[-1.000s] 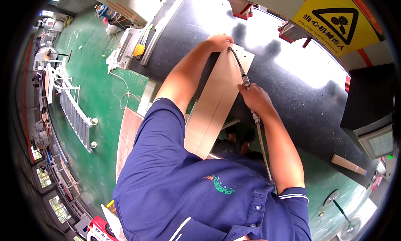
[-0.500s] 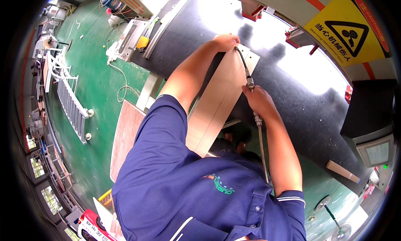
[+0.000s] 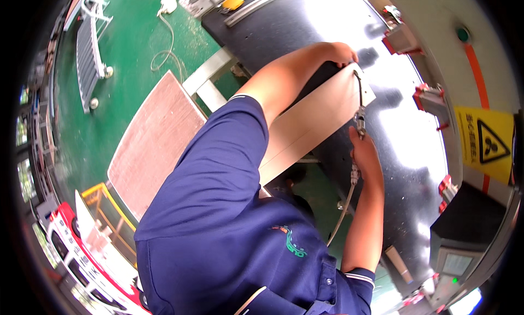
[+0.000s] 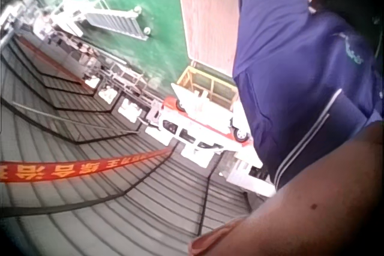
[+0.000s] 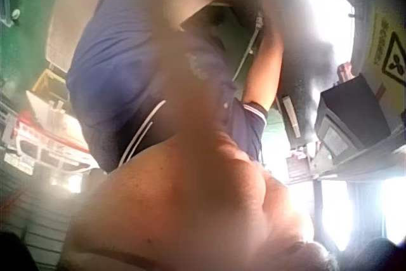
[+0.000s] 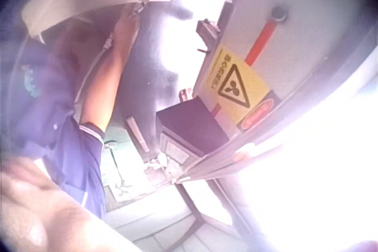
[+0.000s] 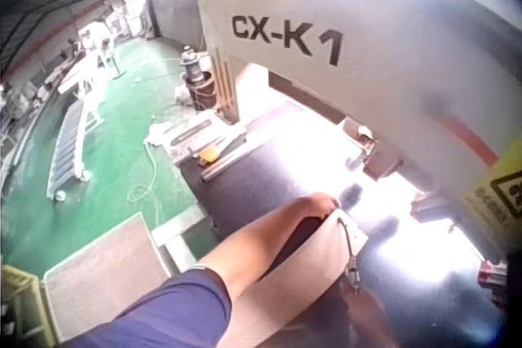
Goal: The person uses a handheld air nozzle to blow dust off long wooden planks in a workshop. They repeatedly pick up planks from a table, direct the air stream along the edges and surfaces, and place the planks back down. The process is repeated for several pieces of wood.
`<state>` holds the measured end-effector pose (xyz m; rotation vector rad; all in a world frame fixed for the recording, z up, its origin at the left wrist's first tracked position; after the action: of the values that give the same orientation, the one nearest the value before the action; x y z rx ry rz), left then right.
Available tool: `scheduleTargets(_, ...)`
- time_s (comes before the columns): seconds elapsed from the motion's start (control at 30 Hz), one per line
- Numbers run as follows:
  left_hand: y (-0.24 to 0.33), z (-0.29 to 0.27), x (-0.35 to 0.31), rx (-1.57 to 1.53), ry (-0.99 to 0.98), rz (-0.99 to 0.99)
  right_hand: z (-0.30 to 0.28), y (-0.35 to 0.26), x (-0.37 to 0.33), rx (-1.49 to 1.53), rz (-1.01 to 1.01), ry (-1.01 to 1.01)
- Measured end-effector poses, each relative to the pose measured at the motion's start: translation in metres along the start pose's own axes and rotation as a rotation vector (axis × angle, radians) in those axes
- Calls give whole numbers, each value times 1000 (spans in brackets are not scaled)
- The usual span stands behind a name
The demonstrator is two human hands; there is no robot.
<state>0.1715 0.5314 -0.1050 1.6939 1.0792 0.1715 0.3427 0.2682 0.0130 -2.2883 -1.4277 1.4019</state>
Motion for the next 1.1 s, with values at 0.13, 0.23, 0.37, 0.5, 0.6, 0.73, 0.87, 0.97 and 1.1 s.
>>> scheduleTargets(0.13, 10, 0, -10, -62, 22, 17, 0, -12, -13, 149, 94, -30)
scheduleTargets(0.23, 7, -3, -14, -180, 39, 32, -2, -13, -16, 148, 122, -32)
scheduleTargets(0.37, -5, -10, -23, -363, 82, 113, -6, -9, -13, 151, 144, -43)
scheduleTargets(0.5, -4, -8, -31, -444, 65, 178, -9, -13, -15, 134, 155, -16)
scheduleTargets(0.6, -2, -2, -35, -383, 108, 254, -12, -8, -15, 126, 180, -35)
scheduleTargets(0.73, 1, -3, -48, -317, 156, 297, -8, -14, -17, 104, 213, 19)
scheduleTargets(0.87, -2, 4, -33, -208, 255, 389, -6, -18, -20, 95, 208, 24)
scheduleTargets(0.97, 4, 12, -31, -103, 202, 308, -9, -22, -20, 38, 188, 14)
scheduleTargets(1.1, 32, 16, -37, 236, 153, 175, -6, -15, -23, 42, 189, 33)
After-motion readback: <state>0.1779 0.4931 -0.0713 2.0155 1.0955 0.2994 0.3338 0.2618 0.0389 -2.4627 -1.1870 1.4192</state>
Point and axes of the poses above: each hand's wrist, its own x-axis towards the middle knuckle, its own z-axis out of the palm, y = z × x, the point moved 4 cm from there along x, towards the middle knuckle, and after that the axes turned 5 degrees about x, right-handed, at the moved point
